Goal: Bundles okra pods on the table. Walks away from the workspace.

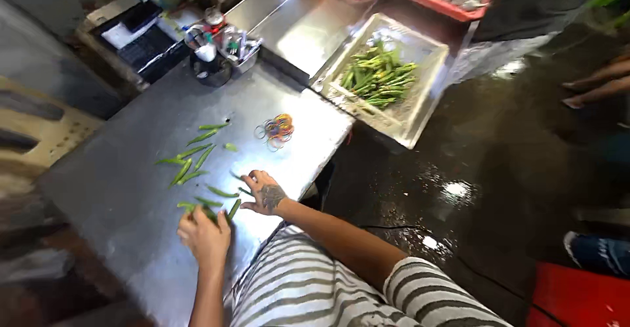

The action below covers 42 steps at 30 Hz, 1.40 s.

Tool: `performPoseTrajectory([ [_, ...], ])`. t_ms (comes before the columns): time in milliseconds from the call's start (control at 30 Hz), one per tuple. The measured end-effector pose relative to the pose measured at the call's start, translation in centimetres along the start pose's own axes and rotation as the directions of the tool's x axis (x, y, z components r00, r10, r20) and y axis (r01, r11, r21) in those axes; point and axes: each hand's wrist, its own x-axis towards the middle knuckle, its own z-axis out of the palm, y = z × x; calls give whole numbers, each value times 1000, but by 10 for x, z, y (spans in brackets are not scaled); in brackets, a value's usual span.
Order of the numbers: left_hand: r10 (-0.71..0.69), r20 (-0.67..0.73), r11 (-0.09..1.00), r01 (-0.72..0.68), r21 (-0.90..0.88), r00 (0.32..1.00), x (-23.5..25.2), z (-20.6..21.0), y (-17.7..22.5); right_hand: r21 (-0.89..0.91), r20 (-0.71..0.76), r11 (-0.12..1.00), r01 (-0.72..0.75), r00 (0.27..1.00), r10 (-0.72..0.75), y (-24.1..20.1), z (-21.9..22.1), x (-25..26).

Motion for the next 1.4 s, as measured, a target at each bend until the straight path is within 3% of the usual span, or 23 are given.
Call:
performPoseTrajectory([
  [67, -173, -13, 983, 173, 66, 985, -2, -5, -16, -55, 19, 998, 24, 1000, -23, -13, 10, 4],
  [167, -326, 134, 942, 310, 127, 936, 3, -7, -42, -145, 51, 989, 15, 999, -8, -22, 19, 18],
  [367, -183, 330, 982, 191, 9, 926, 8, 7, -57, -154, 15, 986, -63, 998, 66, -25, 5, 29],
  [567, -189, 249, 969, 221, -106, 950, -2, 15, -66, -84, -167, 995, -50, 985, 35, -13, -9, 28],
  [700, -208, 83, 902, 224, -369, 975, -13, 11, -74, -32, -302, 999, 40, 952, -48, -10, -14, 22],
  [767, -290, 59, 706, 255, -661, 955, -15, 6, -73, 78, -332, 991, 107, 940, -75, -14, -17, 19],
  [833, -354, 208, 294, 320, -900, 912, -12, -5, -64, 264, -259, 951, 160, 962, -90, -28, -23, 12],
  [867, -338, 285, 120, 341, -932, 897, -11, -9, -59, 350, -178, 919, 182, 976, -126, -36, -25, 9],
  [933, -228, 419, -63, 417, -907, 879, -6, -12, -52, 458, 14, 861, 220, 967, -254, -54, -29, 7],
  [1033, 25, 600, -146, 596, -789, 800, -6, -10, -37, 491, 192, 842, 222, 916, -353, -78, -22, 12],
  [1100, 109, 591, -162, 601, -782, 799, -11, -1, -29, 367, 20, 895, 253, 960, -279, -82, -11, 22],
  [1167, 94, 552, -205, 558, -804, 829, -16, 7, -28, 74, -125, 977, 202, 973, -192, -77, -2, 41],
  [1267, 69, 568, -346, 554, -757, 820, -23, 10, -37, -247, 3, 957, 155, 987, -159, -62, 19, 58],
  [1333, 60, 586, -406, 556, -725, 808, -25, 6, -44, -303, -62, 929, 211, 969, -240, -56, 28, 58],
  [1400, 0, 602, -434, 542, -719, 799, -23, -2, -54, -189, -166, 962, 195, 960, -227, -66, 17, 51],
])
